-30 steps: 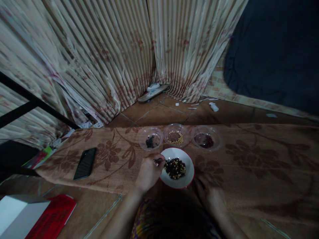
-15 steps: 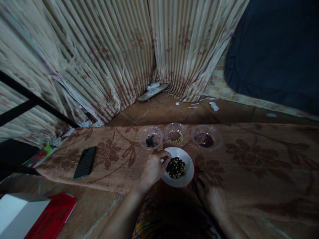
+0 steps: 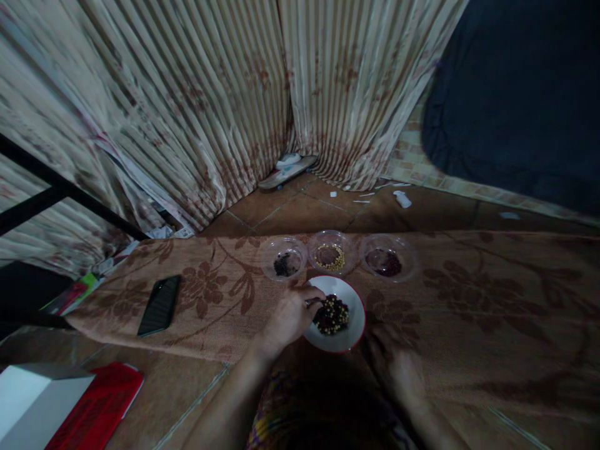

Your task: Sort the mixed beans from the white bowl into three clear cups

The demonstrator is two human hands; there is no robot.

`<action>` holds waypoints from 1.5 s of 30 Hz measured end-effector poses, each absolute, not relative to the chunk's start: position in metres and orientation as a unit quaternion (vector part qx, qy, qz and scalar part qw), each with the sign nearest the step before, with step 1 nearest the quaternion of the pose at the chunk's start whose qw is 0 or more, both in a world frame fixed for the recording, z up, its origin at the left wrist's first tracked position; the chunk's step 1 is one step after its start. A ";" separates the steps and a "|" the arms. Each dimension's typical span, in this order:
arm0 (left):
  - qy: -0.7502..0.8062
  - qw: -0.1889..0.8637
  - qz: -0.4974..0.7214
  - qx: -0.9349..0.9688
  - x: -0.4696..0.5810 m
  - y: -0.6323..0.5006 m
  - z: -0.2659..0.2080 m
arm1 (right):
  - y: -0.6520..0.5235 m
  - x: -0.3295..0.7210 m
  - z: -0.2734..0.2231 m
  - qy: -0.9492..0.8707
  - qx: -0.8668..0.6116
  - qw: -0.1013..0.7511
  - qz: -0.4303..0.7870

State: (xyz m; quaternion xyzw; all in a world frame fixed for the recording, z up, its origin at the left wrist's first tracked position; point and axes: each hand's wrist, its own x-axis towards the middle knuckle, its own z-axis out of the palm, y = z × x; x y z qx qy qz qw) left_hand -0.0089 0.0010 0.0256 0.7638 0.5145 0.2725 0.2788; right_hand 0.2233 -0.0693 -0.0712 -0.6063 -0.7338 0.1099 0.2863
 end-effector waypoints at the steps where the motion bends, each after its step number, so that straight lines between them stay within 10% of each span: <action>1: 0.514 0.276 0.271 0.766 -0.009 0.001 0.026 | -0.069 0.223 -0.071 -0.734 -0.606 0.286 0.111; 45: 0.529 0.265 0.316 0.741 -0.005 -0.002 0.017 | -0.068 0.223 -0.072 -0.735 -0.604 0.292 0.103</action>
